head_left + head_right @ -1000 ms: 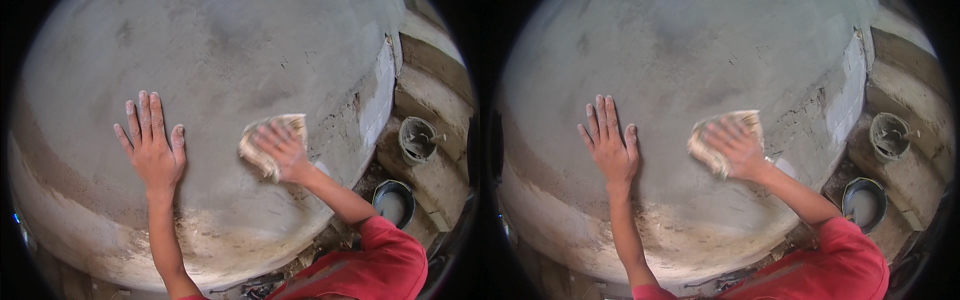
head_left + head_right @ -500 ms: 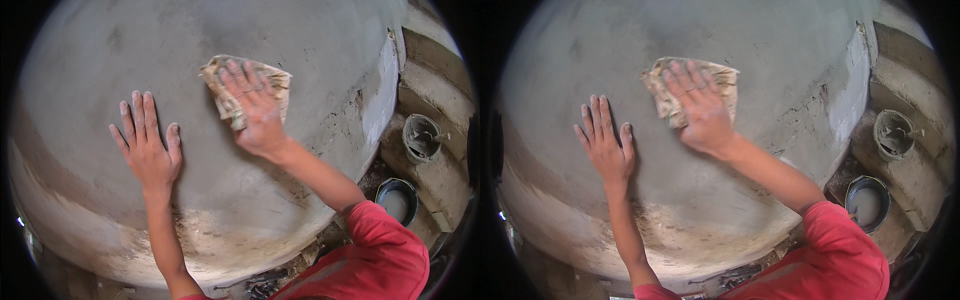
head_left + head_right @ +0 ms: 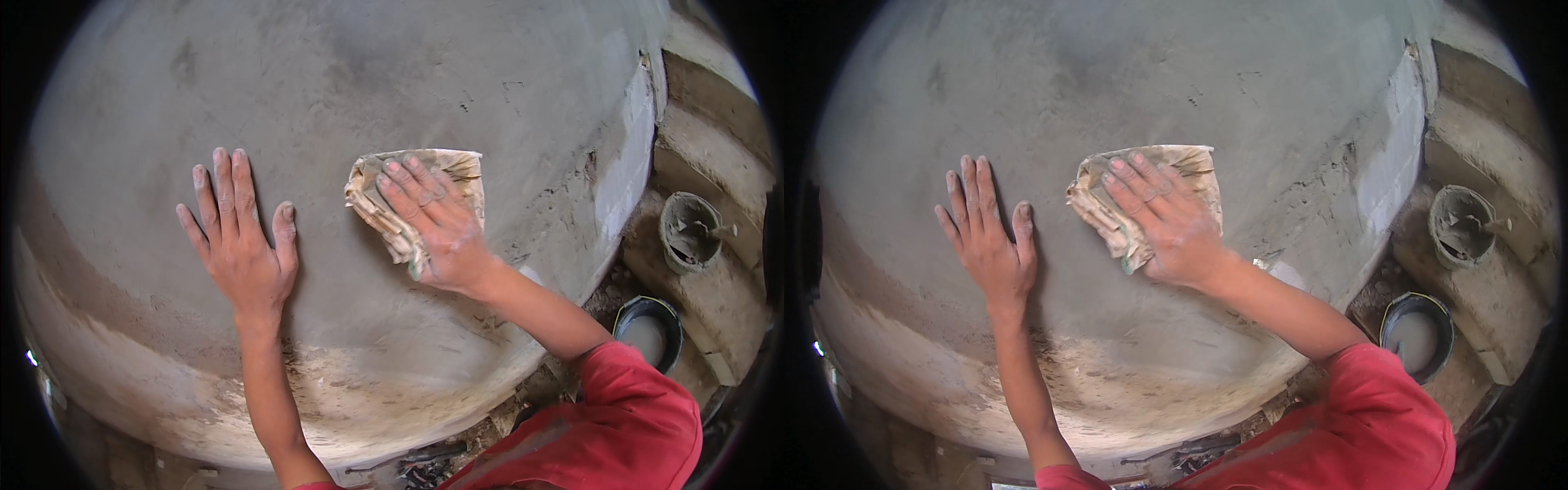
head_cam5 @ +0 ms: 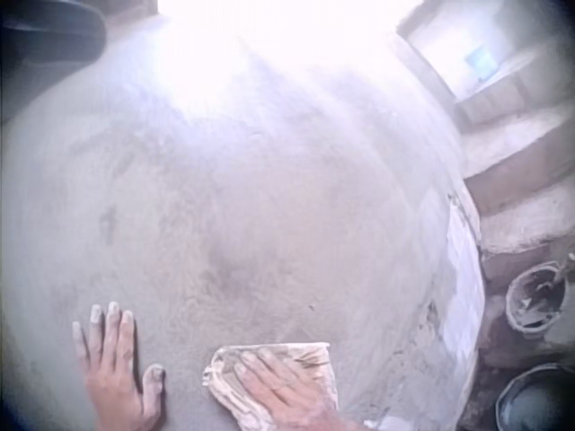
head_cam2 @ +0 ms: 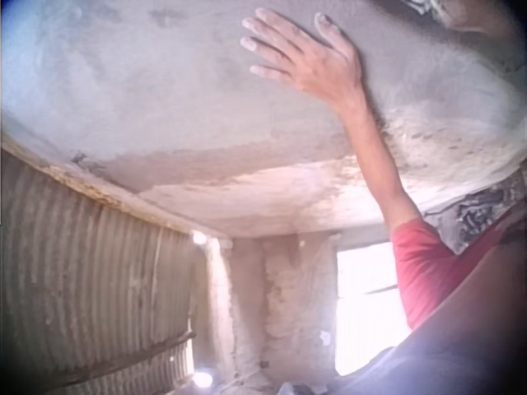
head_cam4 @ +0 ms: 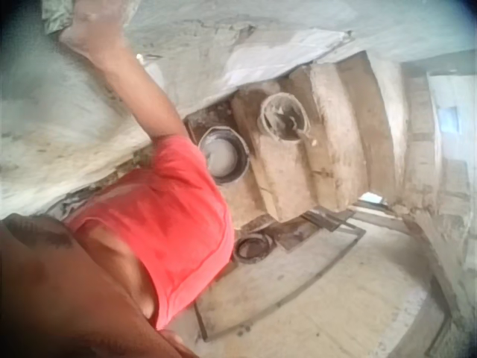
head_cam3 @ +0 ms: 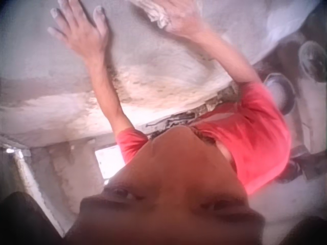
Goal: The person applies plaster to a curved wall using a trowel and then smooths the surface with a cloth. They repeatedly scoop plaster from a bucket and spread it across the wall, then rub the area with a cloth to finish the surface.
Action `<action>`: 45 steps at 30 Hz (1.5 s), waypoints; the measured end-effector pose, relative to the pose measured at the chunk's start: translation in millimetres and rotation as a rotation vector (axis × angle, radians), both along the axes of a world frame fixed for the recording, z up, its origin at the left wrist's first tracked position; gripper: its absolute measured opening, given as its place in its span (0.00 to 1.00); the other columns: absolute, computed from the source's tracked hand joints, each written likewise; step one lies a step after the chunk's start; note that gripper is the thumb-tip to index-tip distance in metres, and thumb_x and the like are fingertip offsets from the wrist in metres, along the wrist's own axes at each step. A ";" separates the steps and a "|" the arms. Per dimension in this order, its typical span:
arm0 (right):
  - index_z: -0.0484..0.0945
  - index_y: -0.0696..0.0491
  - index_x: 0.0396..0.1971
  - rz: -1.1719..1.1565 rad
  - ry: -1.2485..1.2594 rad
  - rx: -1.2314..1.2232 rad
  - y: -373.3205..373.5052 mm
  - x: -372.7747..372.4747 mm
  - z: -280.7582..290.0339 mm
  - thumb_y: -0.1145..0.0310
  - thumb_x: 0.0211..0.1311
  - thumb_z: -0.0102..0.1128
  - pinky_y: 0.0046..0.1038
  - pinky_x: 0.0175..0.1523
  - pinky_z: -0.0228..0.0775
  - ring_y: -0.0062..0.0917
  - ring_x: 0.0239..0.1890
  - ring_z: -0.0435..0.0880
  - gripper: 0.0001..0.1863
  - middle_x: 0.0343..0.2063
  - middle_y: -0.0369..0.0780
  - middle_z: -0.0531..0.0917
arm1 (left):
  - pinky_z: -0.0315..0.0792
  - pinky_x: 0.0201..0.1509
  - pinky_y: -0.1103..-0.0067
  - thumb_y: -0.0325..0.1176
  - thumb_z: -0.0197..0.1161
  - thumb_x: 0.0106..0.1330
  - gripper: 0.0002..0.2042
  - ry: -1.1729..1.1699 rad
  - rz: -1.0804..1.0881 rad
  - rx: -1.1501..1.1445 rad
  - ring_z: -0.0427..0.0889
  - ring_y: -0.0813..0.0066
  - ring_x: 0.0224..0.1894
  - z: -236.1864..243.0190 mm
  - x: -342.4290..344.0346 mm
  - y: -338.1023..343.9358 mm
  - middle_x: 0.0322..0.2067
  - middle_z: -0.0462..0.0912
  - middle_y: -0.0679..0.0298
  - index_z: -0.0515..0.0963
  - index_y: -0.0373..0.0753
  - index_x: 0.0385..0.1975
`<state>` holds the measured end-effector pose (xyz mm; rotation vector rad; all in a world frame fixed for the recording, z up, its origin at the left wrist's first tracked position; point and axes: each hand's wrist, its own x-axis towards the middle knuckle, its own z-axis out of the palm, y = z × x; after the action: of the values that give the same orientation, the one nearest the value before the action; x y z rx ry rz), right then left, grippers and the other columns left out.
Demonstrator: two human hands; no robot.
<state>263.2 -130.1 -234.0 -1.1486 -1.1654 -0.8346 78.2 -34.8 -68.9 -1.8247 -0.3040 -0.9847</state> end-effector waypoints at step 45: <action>0.68 0.52 0.79 -0.244 -0.029 0.024 -7.4 31.7 -6.4 0.54 0.67 0.61 0.48 0.85 0.46 0.44 0.83 0.61 0.41 0.81 0.44 0.66 | 0.38 0.88 0.52 0.60 0.59 0.74 0.38 0.005 0.032 -0.019 0.54 0.64 0.86 -1.3 -0.9 -2.9 0.83 0.62 0.73 0.64 0.55 0.82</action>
<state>295.0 -137.6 -240.4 -1.2787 -1.0487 -1.0509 77.3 -37.6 -70.2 -1.8340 -0.3395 -0.9574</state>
